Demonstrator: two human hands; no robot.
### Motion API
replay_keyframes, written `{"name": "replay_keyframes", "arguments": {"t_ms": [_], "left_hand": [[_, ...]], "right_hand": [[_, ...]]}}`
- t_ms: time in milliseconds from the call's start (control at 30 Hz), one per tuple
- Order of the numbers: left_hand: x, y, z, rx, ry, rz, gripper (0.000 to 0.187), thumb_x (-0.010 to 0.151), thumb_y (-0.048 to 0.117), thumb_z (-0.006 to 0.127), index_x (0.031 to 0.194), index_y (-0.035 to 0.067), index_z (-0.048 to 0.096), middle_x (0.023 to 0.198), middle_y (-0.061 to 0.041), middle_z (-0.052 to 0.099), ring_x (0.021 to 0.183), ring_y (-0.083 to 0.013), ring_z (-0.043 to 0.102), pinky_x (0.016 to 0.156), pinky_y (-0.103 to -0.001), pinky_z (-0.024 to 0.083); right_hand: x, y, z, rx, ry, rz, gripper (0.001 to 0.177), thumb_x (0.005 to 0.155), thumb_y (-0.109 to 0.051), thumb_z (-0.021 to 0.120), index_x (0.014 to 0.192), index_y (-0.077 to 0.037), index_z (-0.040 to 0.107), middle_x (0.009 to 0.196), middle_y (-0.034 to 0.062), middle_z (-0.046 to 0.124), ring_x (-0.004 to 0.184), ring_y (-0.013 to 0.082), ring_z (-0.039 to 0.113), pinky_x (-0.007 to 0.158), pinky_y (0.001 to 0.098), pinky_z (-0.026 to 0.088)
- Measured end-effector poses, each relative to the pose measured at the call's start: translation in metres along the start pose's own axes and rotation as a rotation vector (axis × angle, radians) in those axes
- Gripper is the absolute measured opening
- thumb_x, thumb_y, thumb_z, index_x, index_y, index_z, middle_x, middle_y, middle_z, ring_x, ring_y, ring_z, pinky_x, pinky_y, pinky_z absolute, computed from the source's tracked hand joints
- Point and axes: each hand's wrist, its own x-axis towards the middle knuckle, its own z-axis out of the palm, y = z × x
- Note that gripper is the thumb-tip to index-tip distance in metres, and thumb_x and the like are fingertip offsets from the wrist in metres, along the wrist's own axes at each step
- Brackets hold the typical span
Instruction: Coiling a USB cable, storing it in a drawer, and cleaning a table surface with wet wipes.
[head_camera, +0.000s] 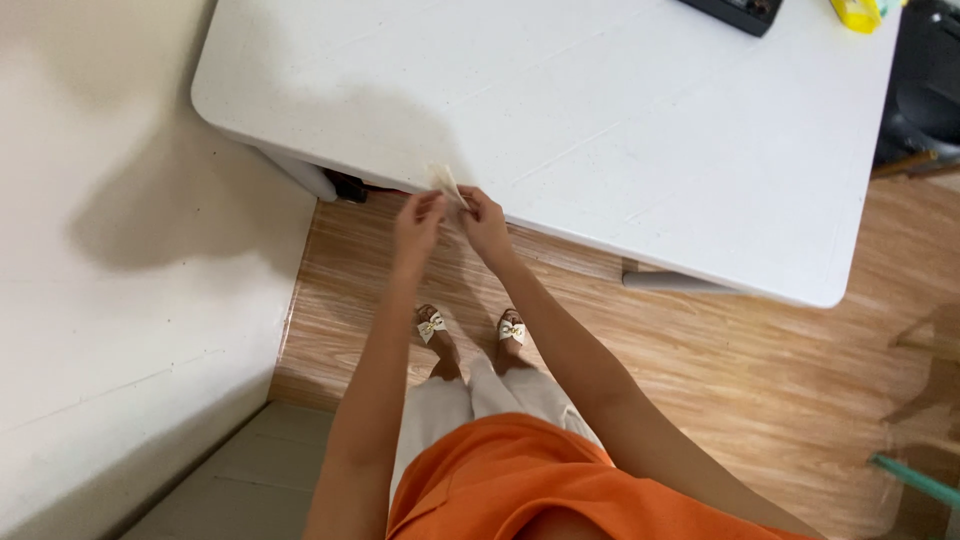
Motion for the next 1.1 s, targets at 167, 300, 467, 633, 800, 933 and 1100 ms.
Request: {"name": "replay_keyframes", "arguments": {"t_ms": [167, 300, 467, 633, 800, 933, 1100], "left_hand": [[0.059, -0.08, 0.056, -0.167, -0.167, 0.197, 0.043, 0.099, 0.036, 0.074, 0.124, 0.0, 0.071, 0.103, -0.009, 0.07, 0.09, -0.0173, 0.064, 0.073, -0.032, 0.054], [0.02, 0.006, 0.087, -0.24, -0.33, -0.053, 0.057, 0.097, 0.04, 0.067, 0.139, 0.001, 0.068, 0.112, -0.008, 0.071, 0.094, -0.0162, 0.067, 0.076, -0.036, 0.057], [0.048, 0.032, 0.141, -0.125, -0.376, 0.033, 0.079, 0.09, 0.026, 0.074, 0.155, 0.017, 0.03, 0.131, -0.011, 0.067, 0.11, -0.0165, 0.066, 0.095, -0.038, 0.055], [0.081, 0.021, 0.182, -0.139, -0.324, 0.129, 0.076, 0.094, 0.02, 0.07, 0.158, 0.019, 0.03, 0.138, -0.012, 0.06, 0.113, -0.0182, 0.062, 0.093, -0.034, 0.049], [0.099, 0.031, 0.222, 0.018, -0.21, 0.032, 0.051, 0.096, 0.022, 0.066, 0.144, 0.013, 0.053, 0.13, -0.007, 0.065, 0.108, -0.0139, 0.062, 0.082, -0.028, 0.053], [0.11, 0.046, 0.25, -0.037, -0.226, 0.057, 0.046, 0.095, 0.021, 0.066, 0.139, 0.012, 0.056, 0.125, -0.006, 0.064, 0.103, -0.013, 0.061, 0.075, -0.03, 0.05], [0.131, 0.053, 0.273, 0.036, -0.177, 0.034, 0.041, 0.096, 0.024, 0.068, 0.135, 0.014, 0.06, 0.122, -0.001, 0.067, 0.102, -0.0111, 0.062, 0.078, -0.028, 0.05]], "right_hand": [[-0.038, 0.016, -0.022, -0.38, 0.259, -0.439, 0.033, 0.1, -0.011, 0.065, 0.132, -0.008, 0.072, 0.139, 0.0179, 0.063, 0.117, 0.0332, 0.062, 0.089, 0.0417, 0.054], [-0.056, 0.005, -0.079, -0.022, 0.322, -0.24, 0.03, 0.101, -0.008, 0.066, 0.13, -0.006, 0.071, 0.125, 0.0064, 0.066, 0.102, 0.0151, 0.065, 0.085, 0.0319, 0.058], [-0.031, 0.006, -0.156, -0.057, 0.618, -0.209, 0.03, 0.094, -0.004, 0.071, 0.124, -0.003, 0.066, 0.104, 0.0131, 0.071, 0.086, 0.018, 0.067, 0.073, 0.0317, 0.059], [0.012, 0.044, -0.234, -0.246, 0.909, -0.197, 0.046, 0.09, -0.003, 0.076, 0.129, 0.002, 0.052, 0.121, 0.0218, 0.058, 0.107, 0.0305, 0.059, 0.084, 0.0378, 0.055], [0.076, 0.116, -0.285, -0.71, 0.875, -0.091, 0.067, 0.096, 0.001, 0.055, 0.157, 0.004, 0.028, 0.169, 0.0325, 0.011, 0.154, 0.0467, 0.02, 0.122, 0.0544, 0.032], [0.11, 0.122, -0.288, -0.704, 0.853, 0.013, 0.071, 0.103, -0.014, 0.05, 0.159, 0.01, 0.014, 0.171, 0.0342, 0.001, 0.157, 0.0503, 0.001, 0.128, 0.0595, 0.016], [0.125, 0.067, -0.3, -0.852, 0.734, 0.221, 0.089, 0.108, -0.053, 0.03, 0.158, 0.012, -0.002, 0.167, 0.0329, -0.01, 0.155, 0.0474, -0.011, 0.125, 0.057, -0.001]]}}
